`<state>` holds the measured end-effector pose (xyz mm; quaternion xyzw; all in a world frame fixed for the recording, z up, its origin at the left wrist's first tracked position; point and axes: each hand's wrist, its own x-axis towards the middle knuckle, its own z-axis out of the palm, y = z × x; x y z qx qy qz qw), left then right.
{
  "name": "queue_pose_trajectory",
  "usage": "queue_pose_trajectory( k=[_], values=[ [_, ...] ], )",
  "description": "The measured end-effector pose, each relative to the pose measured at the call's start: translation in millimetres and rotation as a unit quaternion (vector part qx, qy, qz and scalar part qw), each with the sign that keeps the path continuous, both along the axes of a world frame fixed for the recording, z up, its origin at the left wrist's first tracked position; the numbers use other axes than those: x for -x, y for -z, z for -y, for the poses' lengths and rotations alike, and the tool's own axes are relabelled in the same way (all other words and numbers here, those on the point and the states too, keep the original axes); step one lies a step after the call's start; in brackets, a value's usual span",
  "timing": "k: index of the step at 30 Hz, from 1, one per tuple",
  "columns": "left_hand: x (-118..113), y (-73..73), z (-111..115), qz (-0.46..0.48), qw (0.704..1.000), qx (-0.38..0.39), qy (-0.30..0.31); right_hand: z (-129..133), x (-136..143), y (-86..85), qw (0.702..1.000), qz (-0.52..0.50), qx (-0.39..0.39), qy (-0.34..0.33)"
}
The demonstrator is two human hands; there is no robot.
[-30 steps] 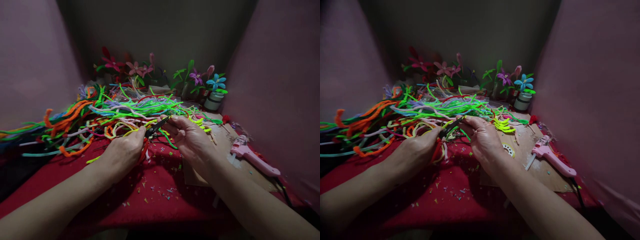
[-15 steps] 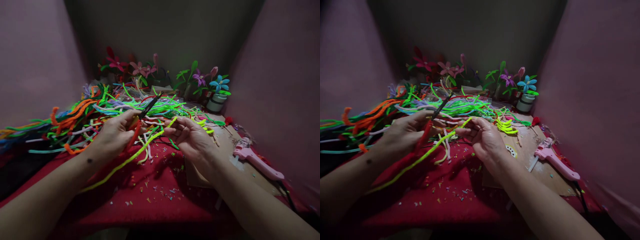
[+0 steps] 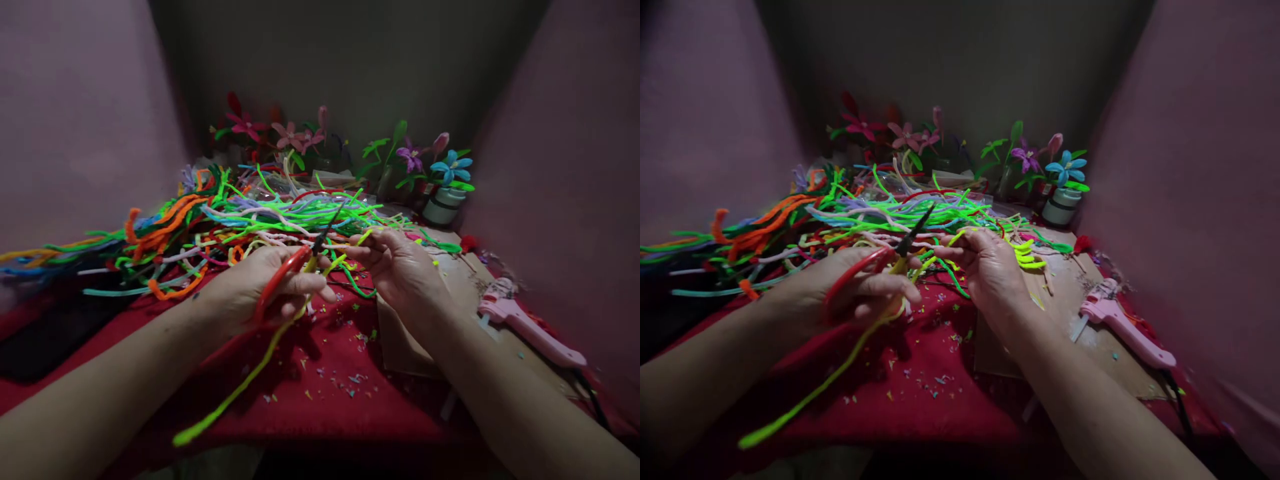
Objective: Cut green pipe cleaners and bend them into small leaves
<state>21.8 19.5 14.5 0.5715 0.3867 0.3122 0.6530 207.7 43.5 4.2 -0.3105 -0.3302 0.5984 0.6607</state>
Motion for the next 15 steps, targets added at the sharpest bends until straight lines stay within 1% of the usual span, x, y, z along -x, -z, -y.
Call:
queue_pose_trajectory(
  k=[2, 4, 6, 7, 8, 12, 15],
  values=[
    [-3.4, 1.9, 1.6, 0.032, 0.999, 0.026, -0.015, -0.2, 0.7, -0.6, 1.0, -0.008, 0.021, -0.005],
    [-4.3, 3.3, 0.1, 0.058, 0.996, 0.027, -0.058, -0.1, 0.6, -1.8, 0.999, -0.016, 0.04, -0.005],
    [-3.0, 4.6, -3.9, 0.065, 0.993, 0.023, -0.095, -0.2, -0.3, -3.2, 0.998, -0.021, 0.051, -0.003],
    [-2.0, 5.4, -6.0, 0.063, 0.992, 0.024, -0.104, -0.3, -0.9, -3.8, 0.998, -0.022, 0.053, -0.002],
    [-1.2, 6.2, -8.0, 0.061, 0.992, 0.028, -0.103, -0.4, -1.5, -4.4, 0.998, -0.021, 0.054, -0.004],
    [-1.8, 8.9, -9.5, 0.054, 0.995, 0.046, -0.067, -1.1, -3.1, -6.2, 0.998, -0.02, 0.063, -0.005],
    [-5.0, 7.4, -5.7, 0.036, 0.996, 0.045, -0.067, -1.8, -3.4, -7.4, 0.997, -0.023, 0.078, 0.004]
  ],
)
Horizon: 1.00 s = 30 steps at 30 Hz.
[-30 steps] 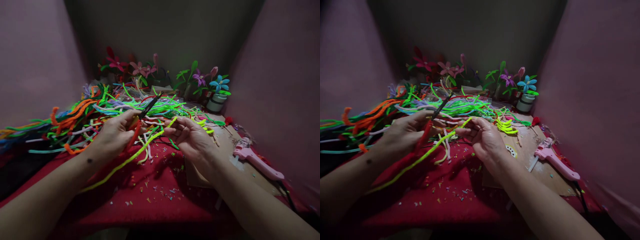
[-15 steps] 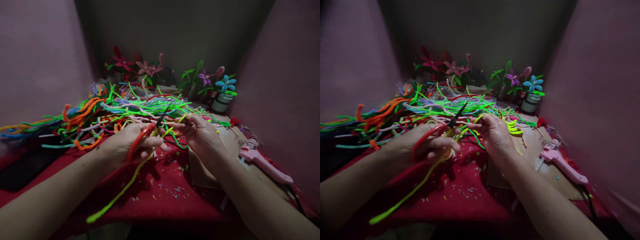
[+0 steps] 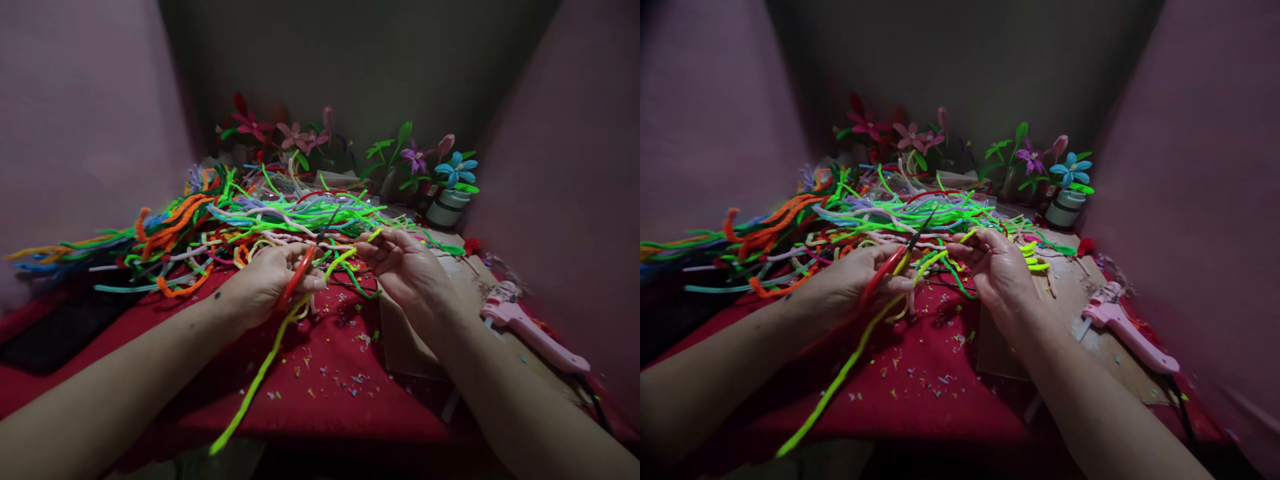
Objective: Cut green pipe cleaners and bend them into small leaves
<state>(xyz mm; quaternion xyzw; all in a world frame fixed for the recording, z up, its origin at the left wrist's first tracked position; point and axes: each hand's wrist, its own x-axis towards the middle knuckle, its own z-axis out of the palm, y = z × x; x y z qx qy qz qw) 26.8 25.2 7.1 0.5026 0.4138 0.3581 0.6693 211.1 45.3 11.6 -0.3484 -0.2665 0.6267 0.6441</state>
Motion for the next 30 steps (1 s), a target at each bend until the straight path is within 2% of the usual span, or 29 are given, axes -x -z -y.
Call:
queue_pose_trajectory(
  k=[6, 9, 10, 12, 13, 14, 15, 16, 18, 19, 21, 22, 24, 30],
  values=[
    [-0.8, -4.6, 2.7, -0.003, 1.0, 0.006, 0.026, -3.8, -3.0, 2.9, 1.0, -0.001, 0.006, -0.016],
    [1.8, -3.8, 1.6, 0.01, 0.999, 0.003, 0.038, -3.0, -5.0, 6.2, 0.994, 0.09, -0.058, 0.018],
    [2.5, -3.2, 1.5, 0.018, 0.999, 0.007, 0.042, -1.8, -5.5, 6.9, 0.983, 0.149, -0.097, 0.048],
    [3.6, -2.0, 1.8, 0.032, 0.998, 0.01, 0.051, 1.1, -5.9, 7.8, 0.938, 0.272, -0.17, 0.129],
    [4.0, -1.6, 2.2, 0.038, 0.998, 0.009, 0.053, 2.4, -5.8, 8.0, 0.915, 0.314, -0.191, 0.163],
    [4.5, -1.3, 2.5, 0.042, 0.998, 0.005, 0.053, 3.4, -5.4, 8.1, 0.905, 0.333, -0.197, 0.177],
    [5.0, -1.0, 2.7, 0.046, 0.998, 0.0, 0.052, 4.1, -4.6, 8.2, 0.911, 0.329, -0.189, 0.164],
    [5.7, -0.7, 2.6, 0.048, 0.998, -0.007, 0.051, 4.7, -3.2, 8.4, 0.928, 0.305, -0.169, 0.129],
    [7.1, 0.3, 1.7, 0.054, 0.997, -0.024, 0.051, 6.2, 1.0, 9.3, 0.967, 0.229, -0.111, 0.01],
    [7.7, 1.2, 1.1, 0.058, 0.996, -0.033, 0.053, 7.4, 3.7, 10.0, 0.976, 0.192, -0.086, -0.052],
    [8.2, 3.2, -0.4, 0.062, 0.995, -0.043, 0.058, 10.8, 9.4, 11.7, 0.972, 0.157, -0.05, -0.169],
    [8.1, 4.2, -1.0, 0.064, 0.995, -0.044, 0.058, 12.8, 11.8, 12.4, 0.967, 0.147, -0.044, -0.205],
    [7.5, 5.5, -1.8, 0.064, 0.996, -0.042, 0.055, 16.1, 15.2, 13.4, 0.962, 0.134, -0.048, -0.233],
    [6.4, 2.6, -1.7, 0.06, 0.995, -0.026, 0.071, 20.2, 15.9, 12.0, 0.964, 0.155, -0.042, -0.212]
  ],
)
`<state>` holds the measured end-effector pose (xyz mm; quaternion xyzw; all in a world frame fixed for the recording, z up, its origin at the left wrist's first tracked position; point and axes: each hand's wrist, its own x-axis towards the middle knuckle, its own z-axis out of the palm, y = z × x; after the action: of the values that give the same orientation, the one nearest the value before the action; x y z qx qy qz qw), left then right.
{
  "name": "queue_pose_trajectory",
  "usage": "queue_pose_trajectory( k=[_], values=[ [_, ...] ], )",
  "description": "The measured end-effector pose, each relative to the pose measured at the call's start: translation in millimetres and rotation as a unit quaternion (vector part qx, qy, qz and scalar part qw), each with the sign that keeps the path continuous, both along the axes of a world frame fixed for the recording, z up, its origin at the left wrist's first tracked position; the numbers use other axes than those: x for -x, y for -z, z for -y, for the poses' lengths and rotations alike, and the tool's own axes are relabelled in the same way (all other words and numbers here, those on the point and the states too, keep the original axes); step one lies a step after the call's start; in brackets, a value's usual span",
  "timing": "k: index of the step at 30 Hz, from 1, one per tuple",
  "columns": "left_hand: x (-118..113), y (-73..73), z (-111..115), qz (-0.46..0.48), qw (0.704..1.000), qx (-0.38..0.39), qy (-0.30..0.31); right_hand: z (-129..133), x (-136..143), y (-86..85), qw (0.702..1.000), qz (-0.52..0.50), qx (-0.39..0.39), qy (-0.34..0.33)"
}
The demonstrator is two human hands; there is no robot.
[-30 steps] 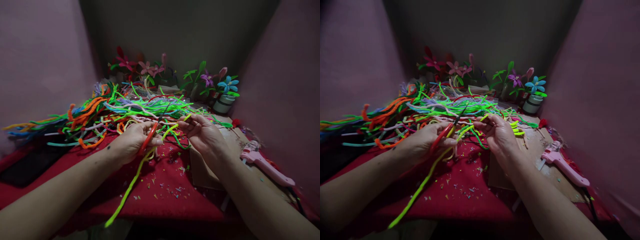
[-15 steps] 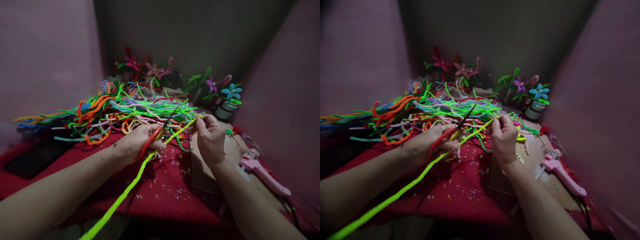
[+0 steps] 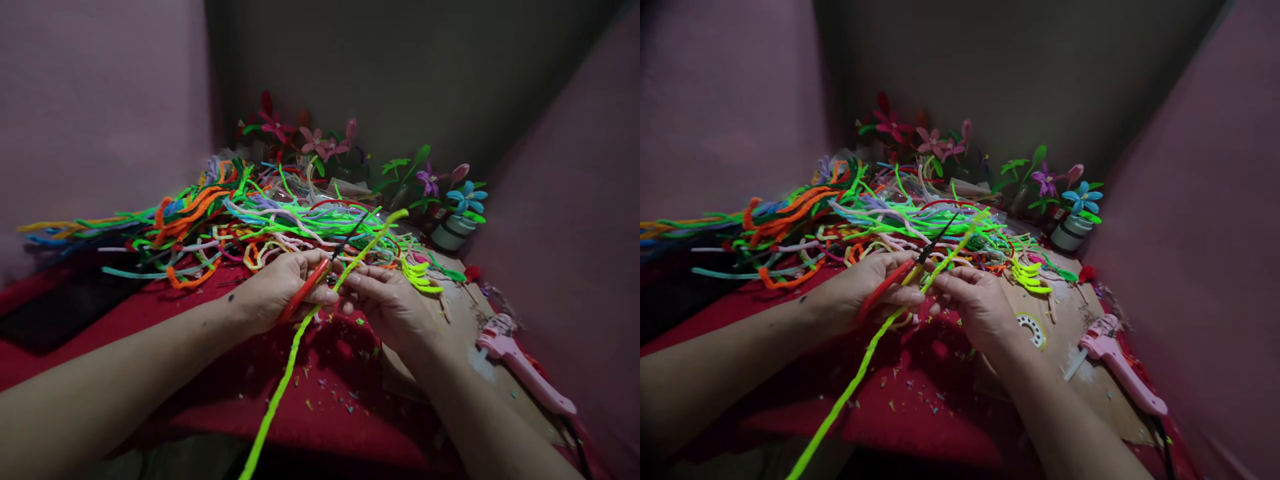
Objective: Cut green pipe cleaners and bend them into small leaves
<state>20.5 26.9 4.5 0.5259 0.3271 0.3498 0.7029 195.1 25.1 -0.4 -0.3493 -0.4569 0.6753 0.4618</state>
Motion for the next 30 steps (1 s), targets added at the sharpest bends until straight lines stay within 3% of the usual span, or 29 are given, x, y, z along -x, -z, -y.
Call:
queue_pose_trajectory(
  k=[8, 14, 19, 25, 28, 30],
  values=[
    [-0.7, 3.9, -1.0, -0.005, 1.0, 0.005, 0.006, 2.7, 1.9, 2.3, 1.0, 0.008, 0.017, -0.006],
    [4.7, -8.9, -4.1, -0.073, 0.997, 0.022, -0.014, -6.4, -3.0, 0.1, 0.995, -0.061, 0.06, 0.042],
    [7.7, -16.2, -10.1, -0.118, 0.99, -0.038, -0.06, -12.0, -4.7, 1.7, 0.993, -0.063, 0.054, 0.089],
    [9.7, -10.5, -18.8, -0.164, 0.979, -0.092, -0.074, -13.0, -4.7, 3.6, 0.989, -0.074, 0.041, 0.125],
    [19.9, -8.0, -25.9, -0.236, 0.944, -0.175, -0.148, -13.3, -4.1, 1.3, 0.985, -0.053, 0.038, 0.157],
    [27.4, -10.2, -26.1, -0.29, 0.886, -0.253, -0.257, -13.5, -4.0, 0.2, 0.98, -0.046, 0.028, 0.191]
  ],
)
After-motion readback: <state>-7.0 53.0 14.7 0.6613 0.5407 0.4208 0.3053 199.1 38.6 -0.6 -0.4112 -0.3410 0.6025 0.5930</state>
